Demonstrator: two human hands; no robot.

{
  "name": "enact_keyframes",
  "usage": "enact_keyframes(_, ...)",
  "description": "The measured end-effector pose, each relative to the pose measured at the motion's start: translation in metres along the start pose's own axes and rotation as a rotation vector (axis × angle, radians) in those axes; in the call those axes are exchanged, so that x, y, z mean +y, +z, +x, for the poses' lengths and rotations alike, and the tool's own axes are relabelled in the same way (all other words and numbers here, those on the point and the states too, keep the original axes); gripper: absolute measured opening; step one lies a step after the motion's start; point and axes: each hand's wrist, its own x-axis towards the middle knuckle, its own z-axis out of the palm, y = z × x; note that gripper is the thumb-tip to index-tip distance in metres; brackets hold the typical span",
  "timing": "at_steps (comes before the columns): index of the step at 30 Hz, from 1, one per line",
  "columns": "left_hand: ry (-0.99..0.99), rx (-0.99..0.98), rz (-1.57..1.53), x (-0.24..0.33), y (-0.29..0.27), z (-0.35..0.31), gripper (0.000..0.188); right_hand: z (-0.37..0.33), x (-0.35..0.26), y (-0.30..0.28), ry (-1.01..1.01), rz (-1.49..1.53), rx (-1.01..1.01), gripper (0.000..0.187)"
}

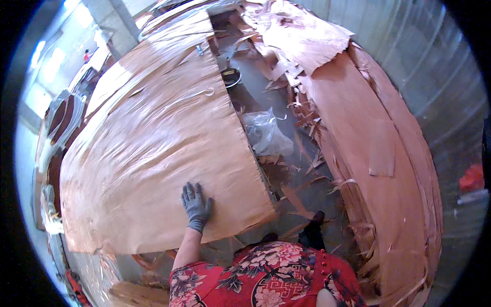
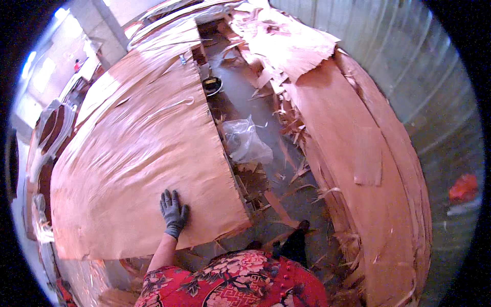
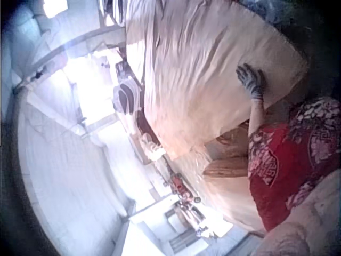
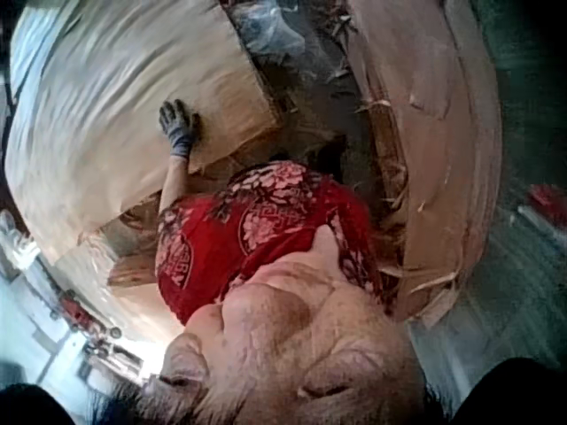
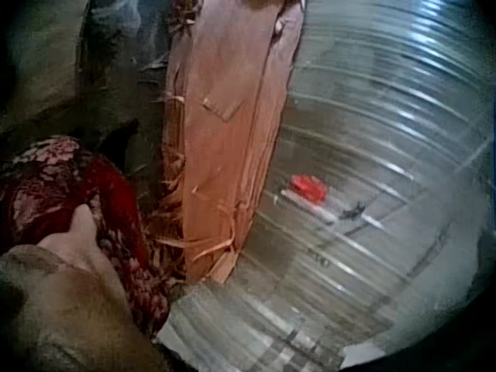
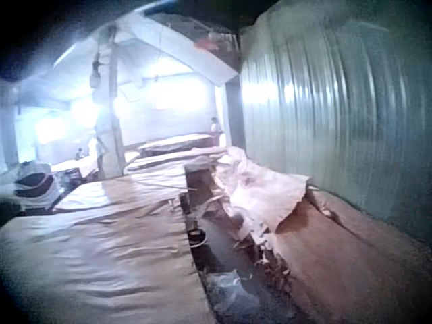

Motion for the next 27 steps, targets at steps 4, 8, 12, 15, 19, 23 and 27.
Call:
enact_keyframes(4,-0.279,-0.039,0.014,0.053,0.022,0.002,0.074,0.132,-0.008,-0.084,-0.281,-0.47,-0.053,0.022)
enact_keyframes(8,-0.45,-0.128,0.1,0.092,0.031,-0.002,0.078,0.275,-0.131,-0.192,-0.586,-0.204,0.291,0.022)
enact_keyframes(12,-0.502,-0.189,0.064,0.102,0.024,-0.001,0.083,0.315,-0.411,-0.269,-0.747,0.261,0.238,0.03)
enact_keyframes(15,-0.502,-0.17,0.087,0.107,0.028,0.004,0.084,0.315,-0.553,-0.266,-1.116,0.198,0.196,0.023)
enact_keyframes(19,-0.487,-0.128,0.151,0.106,0.027,-0.014,0.088,0.278,-0.647,-0.212,-1.395,0.003,-0.027,0.024)
enact_keyframes(23,-0.53,-0.159,0.157,0.107,0.034,-0.005,0.089,0.289,-0.703,-0.183,-1.388,-0.18,-0.298,0.025)
enact_keyframes(27,-0.774,0.051,0.008,0.137,-0.005,0.075,0.09,0.341,-0.782,-0.149,-1.399,-0.169,-0.369,0.027)
